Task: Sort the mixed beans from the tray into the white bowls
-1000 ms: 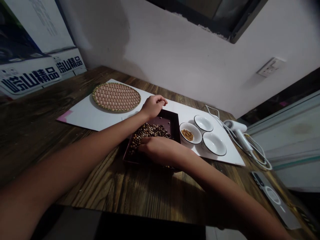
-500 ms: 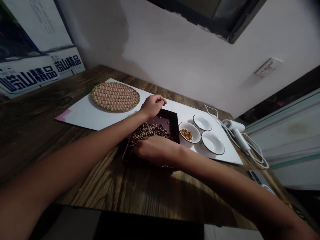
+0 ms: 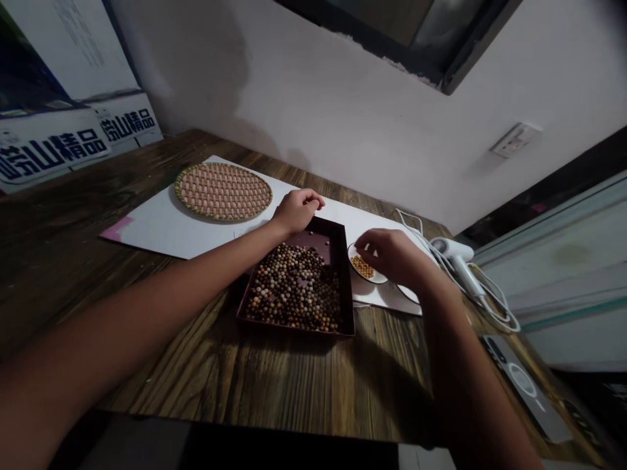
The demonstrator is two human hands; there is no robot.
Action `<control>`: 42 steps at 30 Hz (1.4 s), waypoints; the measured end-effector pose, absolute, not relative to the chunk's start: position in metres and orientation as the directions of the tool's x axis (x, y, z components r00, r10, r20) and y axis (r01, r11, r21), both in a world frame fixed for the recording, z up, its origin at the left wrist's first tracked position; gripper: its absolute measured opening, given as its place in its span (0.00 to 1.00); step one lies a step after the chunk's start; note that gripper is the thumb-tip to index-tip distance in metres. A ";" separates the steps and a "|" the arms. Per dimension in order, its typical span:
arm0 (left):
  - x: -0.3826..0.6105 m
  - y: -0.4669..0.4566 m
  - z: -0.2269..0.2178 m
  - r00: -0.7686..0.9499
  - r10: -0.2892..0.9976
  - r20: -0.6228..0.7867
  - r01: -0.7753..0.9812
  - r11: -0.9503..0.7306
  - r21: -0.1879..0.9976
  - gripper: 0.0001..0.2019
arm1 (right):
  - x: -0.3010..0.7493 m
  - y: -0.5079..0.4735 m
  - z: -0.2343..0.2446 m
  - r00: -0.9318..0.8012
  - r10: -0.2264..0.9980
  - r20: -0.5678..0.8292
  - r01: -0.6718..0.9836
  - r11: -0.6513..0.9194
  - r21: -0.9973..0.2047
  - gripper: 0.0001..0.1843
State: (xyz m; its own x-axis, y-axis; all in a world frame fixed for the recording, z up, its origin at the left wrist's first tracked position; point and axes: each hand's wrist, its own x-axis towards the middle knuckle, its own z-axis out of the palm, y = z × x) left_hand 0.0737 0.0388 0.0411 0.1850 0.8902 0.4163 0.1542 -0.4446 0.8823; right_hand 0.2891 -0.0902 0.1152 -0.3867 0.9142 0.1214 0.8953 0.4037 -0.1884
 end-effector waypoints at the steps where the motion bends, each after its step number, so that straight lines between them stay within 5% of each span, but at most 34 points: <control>1: 0.074 0.039 0.041 0.184 0.890 0.418 0.152 -0.445 0.882 0.10 | 0.305 -0.086 0.112 -0.327 0.942 0.073 0.928 0.335 -0.162 0.07; 5: 0.074 0.039 0.041 0.182 0.887 0.425 0.140 -0.451 0.881 0.09 | 0.321 -0.082 0.108 -0.239 0.971 -0.008 0.968 0.238 -0.086 0.12; 9: 0.074 0.039 0.041 0.192 0.887 0.420 0.109 -0.444 0.889 0.09 | 0.261 -0.102 0.115 -0.445 0.880 0.164 0.860 0.471 -0.195 0.14; 13: 0.073 0.038 0.042 0.185 0.890 0.416 0.072 -0.434 0.898 0.08 | 0.192 -0.123 0.110 -0.765 0.644 -0.014 0.596 0.699 -0.394 0.11; 16: 0.074 0.037 0.042 0.176 0.887 0.426 0.068 -0.443 0.894 0.08 | 0.169 -0.126 0.099 -0.813 0.569 -0.125 0.568 0.726 -0.388 0.13; 23: 0.075 0.038 0.040 0.173 0.891 0.420 0.069 -0.436 0.897 0.09 | 0.167 -0.121 0.085 -0.797 0.562 -0.220 0.603 0.760 -0.243 0.16; 34: 0.075 0.038 0.039 0.177 0.882 0.437 0.068 -0.454 0.888 0.09 | 0.161 -0.123 0.077 -0.805 0.568 -0.169 0.580 0.814 -0.027 0.12; 38: 0.074 0.040 0.039 0.186 0.883 0.430 0.068 -0.448 0.891 0.09 | 0.161 -0.122 0.080 -0.810 0.565 -0.154 0.578 0.815 -0.049 0.11; 42: 0.073 0.040 0.040 0.195 0.888 0.416 0.089 -0.438 0.895 0.09 | 0.185 -0.114 0.106 -0.749 0.657 -0.083 0.659 0.727 -0.192 0.10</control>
State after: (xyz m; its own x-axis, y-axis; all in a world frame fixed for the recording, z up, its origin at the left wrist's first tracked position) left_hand 0.0732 0.0403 0.0396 0.1948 0.8884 0.4157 0.0891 -0.4381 0.8945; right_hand 0.1847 -0.1141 0.1062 -0.7489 0.6575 -0.0831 0.6594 0.7268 -0.1924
